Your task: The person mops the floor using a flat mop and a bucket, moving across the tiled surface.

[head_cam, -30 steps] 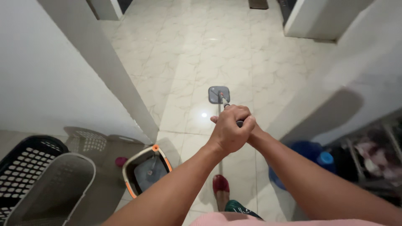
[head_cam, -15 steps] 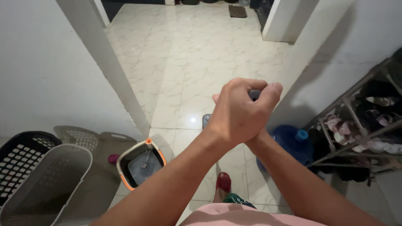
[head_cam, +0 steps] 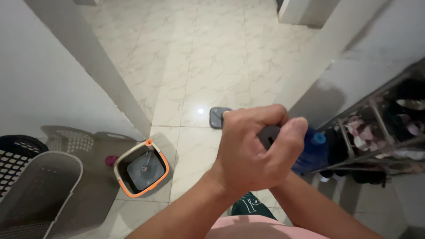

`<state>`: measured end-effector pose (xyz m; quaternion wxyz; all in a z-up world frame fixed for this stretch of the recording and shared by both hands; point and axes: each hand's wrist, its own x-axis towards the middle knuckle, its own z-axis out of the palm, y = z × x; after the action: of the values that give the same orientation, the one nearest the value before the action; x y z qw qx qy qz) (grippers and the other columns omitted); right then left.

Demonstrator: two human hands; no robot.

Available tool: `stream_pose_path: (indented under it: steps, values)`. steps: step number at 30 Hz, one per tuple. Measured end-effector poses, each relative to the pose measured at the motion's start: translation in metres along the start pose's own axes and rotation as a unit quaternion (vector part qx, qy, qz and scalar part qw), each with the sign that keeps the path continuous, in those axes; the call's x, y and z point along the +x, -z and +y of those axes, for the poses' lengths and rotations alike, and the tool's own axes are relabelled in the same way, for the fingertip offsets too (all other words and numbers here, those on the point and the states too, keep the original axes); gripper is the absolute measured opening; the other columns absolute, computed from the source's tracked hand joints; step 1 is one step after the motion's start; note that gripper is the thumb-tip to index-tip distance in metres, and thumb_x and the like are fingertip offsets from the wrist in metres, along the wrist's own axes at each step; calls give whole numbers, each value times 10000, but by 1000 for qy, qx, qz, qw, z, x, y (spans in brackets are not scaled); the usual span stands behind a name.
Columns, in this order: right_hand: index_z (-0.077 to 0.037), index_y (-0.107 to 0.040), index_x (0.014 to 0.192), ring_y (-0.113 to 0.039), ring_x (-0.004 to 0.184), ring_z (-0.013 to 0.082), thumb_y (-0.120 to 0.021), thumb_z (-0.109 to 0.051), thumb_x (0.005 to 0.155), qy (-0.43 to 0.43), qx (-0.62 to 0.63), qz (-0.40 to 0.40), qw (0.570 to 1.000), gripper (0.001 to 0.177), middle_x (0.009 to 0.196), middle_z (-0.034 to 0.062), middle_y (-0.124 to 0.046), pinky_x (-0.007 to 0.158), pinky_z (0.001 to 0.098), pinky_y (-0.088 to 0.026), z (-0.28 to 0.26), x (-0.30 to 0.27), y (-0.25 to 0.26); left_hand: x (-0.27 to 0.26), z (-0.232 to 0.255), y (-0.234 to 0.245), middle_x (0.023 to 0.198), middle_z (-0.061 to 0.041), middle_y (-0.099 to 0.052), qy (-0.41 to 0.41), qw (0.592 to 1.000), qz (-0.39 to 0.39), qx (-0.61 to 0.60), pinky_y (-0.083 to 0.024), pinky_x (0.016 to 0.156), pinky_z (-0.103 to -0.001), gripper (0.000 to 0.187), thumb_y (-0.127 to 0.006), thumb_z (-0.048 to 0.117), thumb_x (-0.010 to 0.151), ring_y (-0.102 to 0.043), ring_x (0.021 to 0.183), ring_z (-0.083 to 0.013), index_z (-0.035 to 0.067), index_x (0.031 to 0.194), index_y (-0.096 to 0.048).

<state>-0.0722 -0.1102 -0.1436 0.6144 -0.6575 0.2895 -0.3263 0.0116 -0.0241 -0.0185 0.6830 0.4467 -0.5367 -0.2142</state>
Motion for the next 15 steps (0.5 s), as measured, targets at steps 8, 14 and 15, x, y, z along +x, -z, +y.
stream_pose_path:
  steps: [8, 14, 15]
  values:
    - [-60, -521, 863, -452, 738, 145, -697, -193, 1002, 20, -152, -22, 988, 261, 797, 39, -488, 661, 304, -432, 87, 151, 66, 80, -173, -19, 630, -93, -501, -78, 989, -50, 114, -422, 740, -340, 257, -623, 146, 878, -479, 560, -235, 47, 661, -527]
    - [-40, -539, 888, -459, 772, 167, -720, -120, 968, 157, -186, -53, 968, 214, 848, 66, -515, 692, 309, -440, 160, 286, 129, 157, -315, -42, 789, -123, -607, 25, 985, -90, 145, -452, 713, -376, 170, -622, 140, 831, -557, 774, -280, 21, 712, -604]
    - [-31, -541, 845, -496, 789, 171, -738, -65, 902, 194, -172, -86, 962, 208, 837, 56, -544, 708, 314, -452, 166, 304, 143, 167, -331, -46, 822, -120, -622, 33, 982, -112, 149, -472, 730, -379, 151, -627, 144, 826, -581, 809, -282, 19, 743, -612]
